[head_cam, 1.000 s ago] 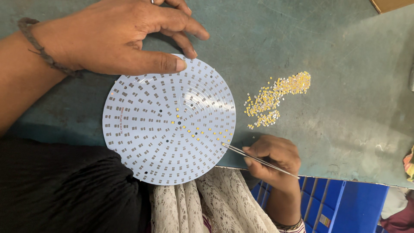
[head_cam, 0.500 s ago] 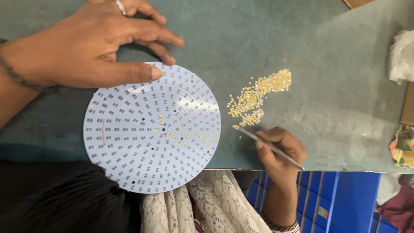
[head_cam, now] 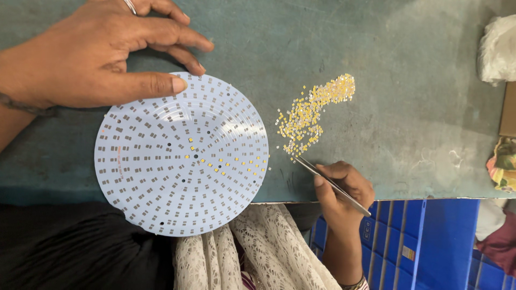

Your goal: The person holds a round LED circuit board steady with one hand and uses tweezers to pick small yellow LED components one at a time from a pile on the workbench, placing each onto empty pads on the board. The board gradually fills with components as the person works around its surface.

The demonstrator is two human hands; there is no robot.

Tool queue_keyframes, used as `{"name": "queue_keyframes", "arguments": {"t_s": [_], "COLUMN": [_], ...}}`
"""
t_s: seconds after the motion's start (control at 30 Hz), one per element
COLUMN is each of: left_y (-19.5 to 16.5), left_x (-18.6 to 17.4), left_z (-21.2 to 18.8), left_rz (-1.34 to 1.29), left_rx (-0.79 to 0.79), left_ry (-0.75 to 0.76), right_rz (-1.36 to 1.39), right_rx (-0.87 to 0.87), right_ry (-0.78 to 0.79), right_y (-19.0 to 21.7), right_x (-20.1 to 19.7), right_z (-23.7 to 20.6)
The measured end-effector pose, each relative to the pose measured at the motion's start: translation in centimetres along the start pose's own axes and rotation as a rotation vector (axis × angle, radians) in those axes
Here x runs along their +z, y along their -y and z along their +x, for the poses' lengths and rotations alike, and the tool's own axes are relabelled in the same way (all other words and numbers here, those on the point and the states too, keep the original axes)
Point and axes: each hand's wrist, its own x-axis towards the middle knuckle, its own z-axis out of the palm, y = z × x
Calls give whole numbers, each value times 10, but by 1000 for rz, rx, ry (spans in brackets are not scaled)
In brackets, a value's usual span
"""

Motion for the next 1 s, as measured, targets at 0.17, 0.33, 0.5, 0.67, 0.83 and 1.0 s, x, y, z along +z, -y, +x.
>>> {"name": "queue_keyframes", "arguments": {"t_s": [0.17, 0.33, 0.5, 0.67, 0.83, 1.0], "left_y": [-3, -3, -1, 1, 1, 1], "left_x": [-1, -3, -3, -4, -3, -3], "left_z": [0, 5, 5, 4, 3, 5], "left_rz": [10, 55, 49, 33, 6, -12], "left_rx": [9, 123, 88, 67, 56, 59], "left_ry": [-4, -38, -23, -16, -20, -16], "right_rz": [12, 4, 58, -13, 12, -1], "right_rx": [-92, -51, -83, -43, -42, -29], "right_ry": [50, 51, 103, 126, 138, 141], "right_y": [-2, 4, 10, 16, 14, 11], "right_x": [3, 10, 20, 21, 21, 18], "right_z": [-2, 0, 6, 9, 10, 9]}}
